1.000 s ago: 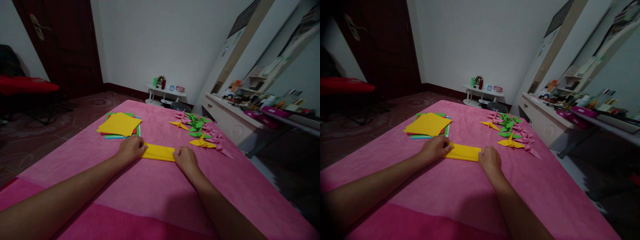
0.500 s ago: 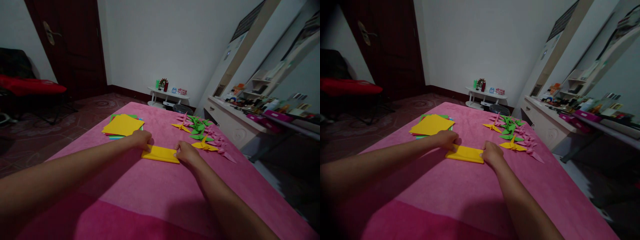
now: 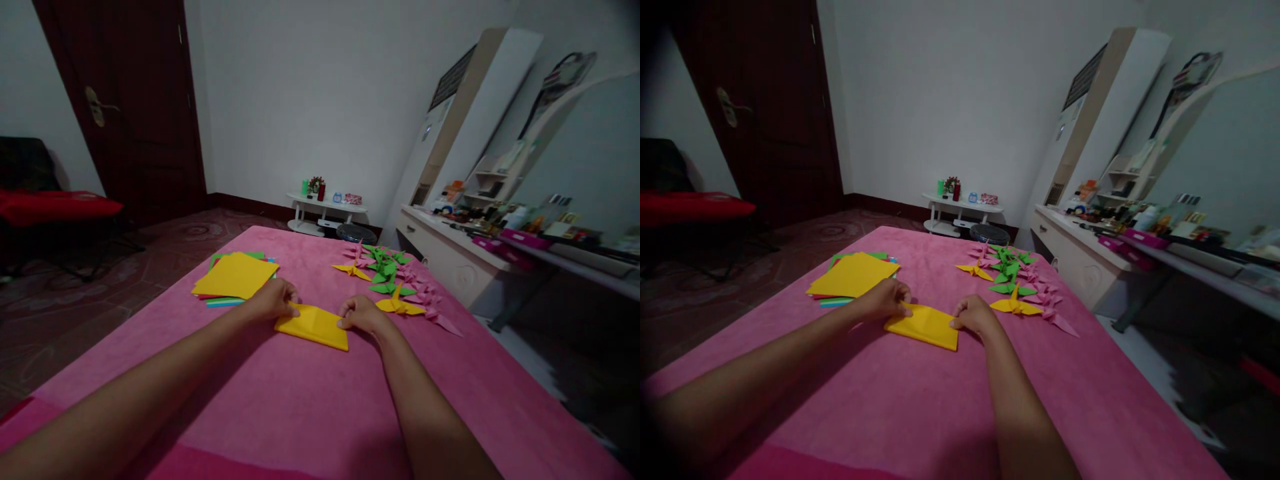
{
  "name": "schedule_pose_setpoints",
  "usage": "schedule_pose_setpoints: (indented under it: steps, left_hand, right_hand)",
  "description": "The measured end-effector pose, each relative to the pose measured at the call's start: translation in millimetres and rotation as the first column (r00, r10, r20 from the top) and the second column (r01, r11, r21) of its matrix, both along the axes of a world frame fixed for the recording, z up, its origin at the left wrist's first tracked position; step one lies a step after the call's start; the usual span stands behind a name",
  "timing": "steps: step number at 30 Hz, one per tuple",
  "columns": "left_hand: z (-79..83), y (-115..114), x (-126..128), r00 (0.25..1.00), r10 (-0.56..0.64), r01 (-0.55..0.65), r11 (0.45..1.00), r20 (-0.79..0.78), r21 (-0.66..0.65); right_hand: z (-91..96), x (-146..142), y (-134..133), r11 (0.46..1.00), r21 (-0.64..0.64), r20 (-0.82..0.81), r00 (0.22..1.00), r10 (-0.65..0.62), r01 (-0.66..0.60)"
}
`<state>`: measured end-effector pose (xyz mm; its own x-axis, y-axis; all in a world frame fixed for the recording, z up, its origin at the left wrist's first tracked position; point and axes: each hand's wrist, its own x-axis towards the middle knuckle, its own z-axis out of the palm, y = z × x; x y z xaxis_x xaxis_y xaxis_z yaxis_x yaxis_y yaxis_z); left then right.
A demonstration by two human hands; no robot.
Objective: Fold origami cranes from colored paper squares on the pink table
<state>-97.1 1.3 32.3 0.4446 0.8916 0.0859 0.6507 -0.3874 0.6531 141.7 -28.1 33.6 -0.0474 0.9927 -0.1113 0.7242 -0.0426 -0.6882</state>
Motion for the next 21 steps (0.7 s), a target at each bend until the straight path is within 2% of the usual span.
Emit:
schedule_pose_setpoints:
  steps: [3,5,7,9,12,16,18,21]
  left_hand:
    - [-12.5,0,-2,0.922,0.104,-0.103,0.994,0.373,-0.021]
    - [-11.9,-3,-2,0.849,0.141,-0.155,0.988,0.509,-0.015]
    - [-5.3,-8,-1,0.789,0.143,-0.182,0.983,0.597,0.005]
    - [3.6,-15,0,0.745,0.131,-0.205,0.978,0.654,0.039]
    - [13.8,-25,5,0.689,0.108,-0.237,0.968,0.716,0.081]
    - [16.6,-30,10,0.633,0.115,-0.155,0.988,0.766,-0.021]
    - [16.8,-28,9,0.648,0.108,-0.101,0.993,0.754,-0.055]
    - [20.9,-29,5,0.741,0.045,-0.021,0.999,0.670,-0.045]
  right_hand:
    - [4.6,-1,-3,0.999,0.049,-0.164,0.986,0.022,-0.014]
    - [11.4,-4,-5,0.994,0.104,-0.303,0.952,0.049,-0.018]
    - [19.5,-7,-6,0.985,0.170,-0.457,0.884,0.096,-0.019]
    - [28.0,-11,-8,0.975,0.221,-0.547,0.825,0.146,-0.025]
    - [39.2,-16,-13,0.967,0.255,-0.560,0.811,0.172,-0.029]
    - [48.8,-20,-20,0.953,0.303,-0.563,0.809,0.167,0.014]
    - [50.8,-20,-22,0.947,0.322,-0.546,0.819,0.177,0.010]
    - [51.6,-21,-23,0.945,0.327,-0.502,0.846,0.180,-0.007]
